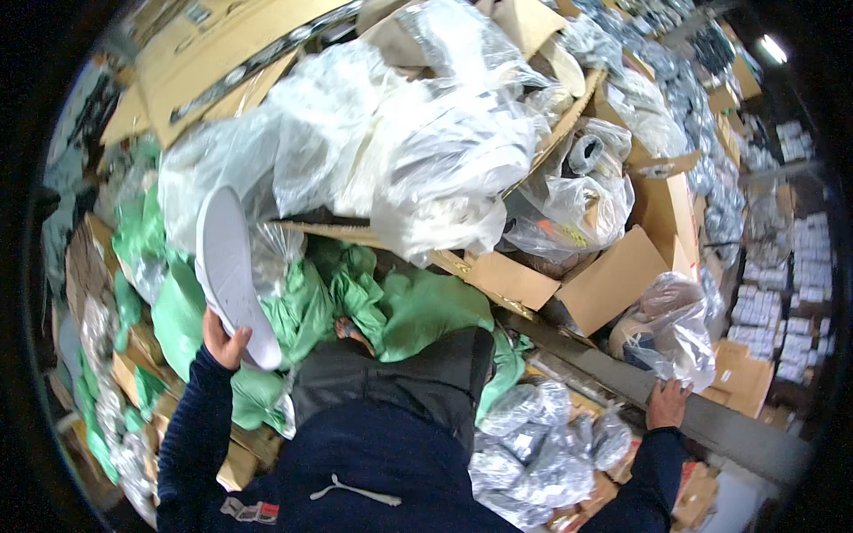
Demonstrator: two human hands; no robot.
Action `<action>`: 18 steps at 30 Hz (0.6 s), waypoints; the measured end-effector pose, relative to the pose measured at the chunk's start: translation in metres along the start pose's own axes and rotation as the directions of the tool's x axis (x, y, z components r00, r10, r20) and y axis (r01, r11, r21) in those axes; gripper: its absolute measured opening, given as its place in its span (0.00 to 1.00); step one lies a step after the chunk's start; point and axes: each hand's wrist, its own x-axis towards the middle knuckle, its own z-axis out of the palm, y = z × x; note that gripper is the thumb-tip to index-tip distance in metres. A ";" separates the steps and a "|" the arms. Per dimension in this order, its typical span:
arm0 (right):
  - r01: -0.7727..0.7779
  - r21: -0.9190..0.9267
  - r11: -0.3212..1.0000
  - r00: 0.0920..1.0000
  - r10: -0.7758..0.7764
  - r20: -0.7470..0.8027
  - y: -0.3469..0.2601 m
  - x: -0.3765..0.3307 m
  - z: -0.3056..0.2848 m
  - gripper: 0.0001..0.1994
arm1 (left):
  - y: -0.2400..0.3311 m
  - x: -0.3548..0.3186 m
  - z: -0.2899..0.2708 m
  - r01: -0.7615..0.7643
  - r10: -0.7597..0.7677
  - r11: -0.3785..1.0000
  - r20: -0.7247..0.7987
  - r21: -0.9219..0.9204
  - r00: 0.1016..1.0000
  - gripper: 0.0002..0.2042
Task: The person rummages through a large pile of cardboard and plastic-wrapped items in a warehouse. They pull out several white plastic sandals, remove them from their packaging, and place them into a separate pile.
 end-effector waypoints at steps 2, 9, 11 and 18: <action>-0.023 0.041 0.999 1.000 0.023 0.015 0.002 0.000 0.010 0.18 | 0.016 0.021 0.012 0.094 -0.087 0.990 0.067 -0.104 0.994 0.39; 0.003 0.064 0.998 0.995 0.004 -0.100 0.003 -0.005 0.035 0.18 | 0.058 0.088 0.043 -0.012 0.027 0.999 0.300 -0.049 0.953 0.34; -0.011 0.076 0.997 0.999 0.015 -0.048 0.001 -0.006 0.030 0.18 | 0.061 0.105 0.039 -0.055 0.052 0.998 0.313 0.001 0.948 0.33; -0.318 0.485 0.815 0.936 0.190 0.295 -0.034 0.072 -0.080 0.19 | 0.073 0.203 0.066 0.126 -0.110 0.940 0.070 -0.318 0.992 0.31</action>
